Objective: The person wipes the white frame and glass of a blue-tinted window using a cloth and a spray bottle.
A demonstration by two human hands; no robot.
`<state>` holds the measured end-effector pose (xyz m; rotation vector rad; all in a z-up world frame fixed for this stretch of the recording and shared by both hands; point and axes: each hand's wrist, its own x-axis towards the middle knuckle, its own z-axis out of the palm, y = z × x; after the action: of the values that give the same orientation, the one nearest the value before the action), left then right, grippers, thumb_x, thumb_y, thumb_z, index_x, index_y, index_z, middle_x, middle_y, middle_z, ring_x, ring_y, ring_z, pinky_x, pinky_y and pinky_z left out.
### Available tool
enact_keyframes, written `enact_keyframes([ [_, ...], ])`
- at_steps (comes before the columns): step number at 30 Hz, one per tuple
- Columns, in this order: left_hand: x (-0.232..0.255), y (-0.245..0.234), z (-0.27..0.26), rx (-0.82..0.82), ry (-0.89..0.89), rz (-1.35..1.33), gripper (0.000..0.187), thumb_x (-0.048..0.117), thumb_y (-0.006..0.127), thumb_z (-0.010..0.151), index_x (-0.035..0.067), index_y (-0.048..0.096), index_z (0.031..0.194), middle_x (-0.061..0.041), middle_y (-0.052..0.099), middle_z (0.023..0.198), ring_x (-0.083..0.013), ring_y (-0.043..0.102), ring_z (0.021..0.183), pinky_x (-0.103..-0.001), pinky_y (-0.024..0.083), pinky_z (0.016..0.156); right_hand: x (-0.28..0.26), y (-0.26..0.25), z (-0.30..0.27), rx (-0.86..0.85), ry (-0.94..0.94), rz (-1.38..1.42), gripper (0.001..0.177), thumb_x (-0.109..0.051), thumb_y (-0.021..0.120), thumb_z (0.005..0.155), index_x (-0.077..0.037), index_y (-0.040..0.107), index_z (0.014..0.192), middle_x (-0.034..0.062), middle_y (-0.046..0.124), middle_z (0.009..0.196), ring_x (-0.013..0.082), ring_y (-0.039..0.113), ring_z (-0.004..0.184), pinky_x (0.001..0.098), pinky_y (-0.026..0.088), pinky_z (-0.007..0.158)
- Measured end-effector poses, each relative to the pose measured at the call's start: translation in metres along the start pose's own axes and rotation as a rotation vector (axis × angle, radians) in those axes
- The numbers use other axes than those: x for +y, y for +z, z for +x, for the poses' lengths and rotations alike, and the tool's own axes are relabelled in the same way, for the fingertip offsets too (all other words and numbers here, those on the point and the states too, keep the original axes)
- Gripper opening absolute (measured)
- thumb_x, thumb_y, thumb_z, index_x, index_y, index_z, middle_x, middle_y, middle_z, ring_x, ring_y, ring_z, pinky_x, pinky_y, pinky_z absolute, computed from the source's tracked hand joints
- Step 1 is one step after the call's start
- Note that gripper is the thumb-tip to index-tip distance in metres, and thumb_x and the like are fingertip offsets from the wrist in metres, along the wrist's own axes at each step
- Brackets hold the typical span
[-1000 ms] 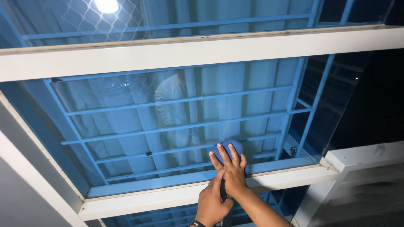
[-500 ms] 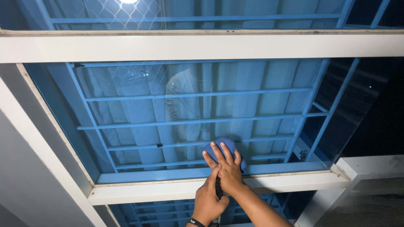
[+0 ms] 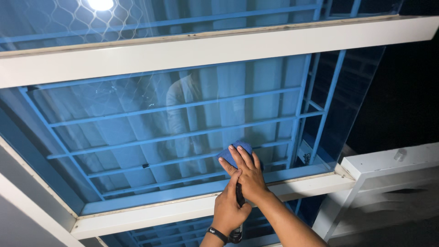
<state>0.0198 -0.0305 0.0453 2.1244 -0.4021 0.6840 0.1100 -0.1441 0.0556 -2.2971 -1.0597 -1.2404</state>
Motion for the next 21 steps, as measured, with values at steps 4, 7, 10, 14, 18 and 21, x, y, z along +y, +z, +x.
enact_keyframes([
  [4, 0.014, 0.013, 0.012, -0.049, 0.015, 0.013, 0.093, 0.008, 0.068, 0.064, 0.016, 0.038, 0.152, -0.021, 0.071, 0.109, -0.0391, 0.073, 0.086, -0.046, 0.059, 0.072, 0.017, -0.008, -0.005, 0.048, 0.055, -0.038, 0.062, -0.024, 0.061, 0.089, -0.035, 0.054, 0.149, 0.0139, 0.035, 0.163, 0.0362, 0.031, 0.149, 0.0600, 0.022, 0.118],
  [7, 0.024, 0.020, 0.020, -0.072, 0.033, 0.021, 0.092, 0.008, 0.068, 0.064, 0.017, 0.040, 0.151, -0.021, 0.071, 0.111, -0.0396, 0.072, 0.087, -0.046, 0.058, 0.073, 0.026, -0.020, -0.008, 0.097, 0.076, -0.013, 0.064, -0.024, 0.063, 0.087, -0.031, 0.053, 0.149, 0.0184, 0.034, 0.162, 0.0398, 0.030, 0.149, 0.0607, 0.023, 0.117],
  [10, 0.031, 0.025, 0.026, -0.080, 0.058, 0.023, 0.092, 0.007, 0.068, 0.064, 0.018, 0.041, 0.151, -0.021, 0.071, 0.113, -0.0399, 0.072, 0.087, -0.046, 0.059, 0.075, 0.033, -0.026, -0.009, 0.097, 0.119, -0.004, 0.065, -0.024, 0.064, 0.085, -0.031, 0.053, 0.148, 0.0192, 0.031, 0.162, 0.0411, 0.029, 0.148, 0.0610, 0.023, 0.115],
  [14, 0.038, 0.024, 0.031, -0.092, 0.083, 0.012, 0.094, 0.007, 0.067, 0.063, 0.018, 0.041, 0.152, -0.021, 0.070, 0.118, -0.0403, 0.072, 0.089, -0.046, 0.059, 0.076, 0.039, -0.028, -0.009, 0.128, 0.139, -0.012, 0.065, -0.024, 0.064, 0.087, -0.033, 0.052, 0.150, 0.0175, 0.028, 0.165, 0.0402, 0.027, 0.151, 0.0592, 0.023, 0.117],
  [18, 0.041, 0.015, 0.031, -0.099, 0.085, 0.013, 0.095, 0.006, 0.067, 0.062, 0.020, 0.041, 0.152, -0.020, 0.070, 0.117, -0.0395, 0.071, 0.087, -0.046, 0.058, 0.075, 0.033, -0.030, -0.004, 0.153, 0.133, -0.004, 0.073, -0.029, 0.067, 0.083, -0.029, 0.047, 0.153, 0.0201, 0.026, 0.164, 0.0428, 0.023, 0.150, 0.0631, 0.020, 0.115],
  [21, 0.040, 0.005, 0.031, -0.113, 0.055, 0.029, 0.095, 0.006, 0.066, 0.062, 0.022, 0.041, 0.153, -0.017, 0.070, 0.106, -0.0368, 0.071, 0.082, -0.045, 0.057, 0.074, 0.025, -0.029, 0.004, 0.176, 0.132, -0.003, 0.077, -0.032, 0.069, 0.079, -0.027, 0.046, 0.153, 0.0198, 0.026, 0.163, 0.0439, 0.022, 0.150, 0.0659, 0.018, 0.113],
])
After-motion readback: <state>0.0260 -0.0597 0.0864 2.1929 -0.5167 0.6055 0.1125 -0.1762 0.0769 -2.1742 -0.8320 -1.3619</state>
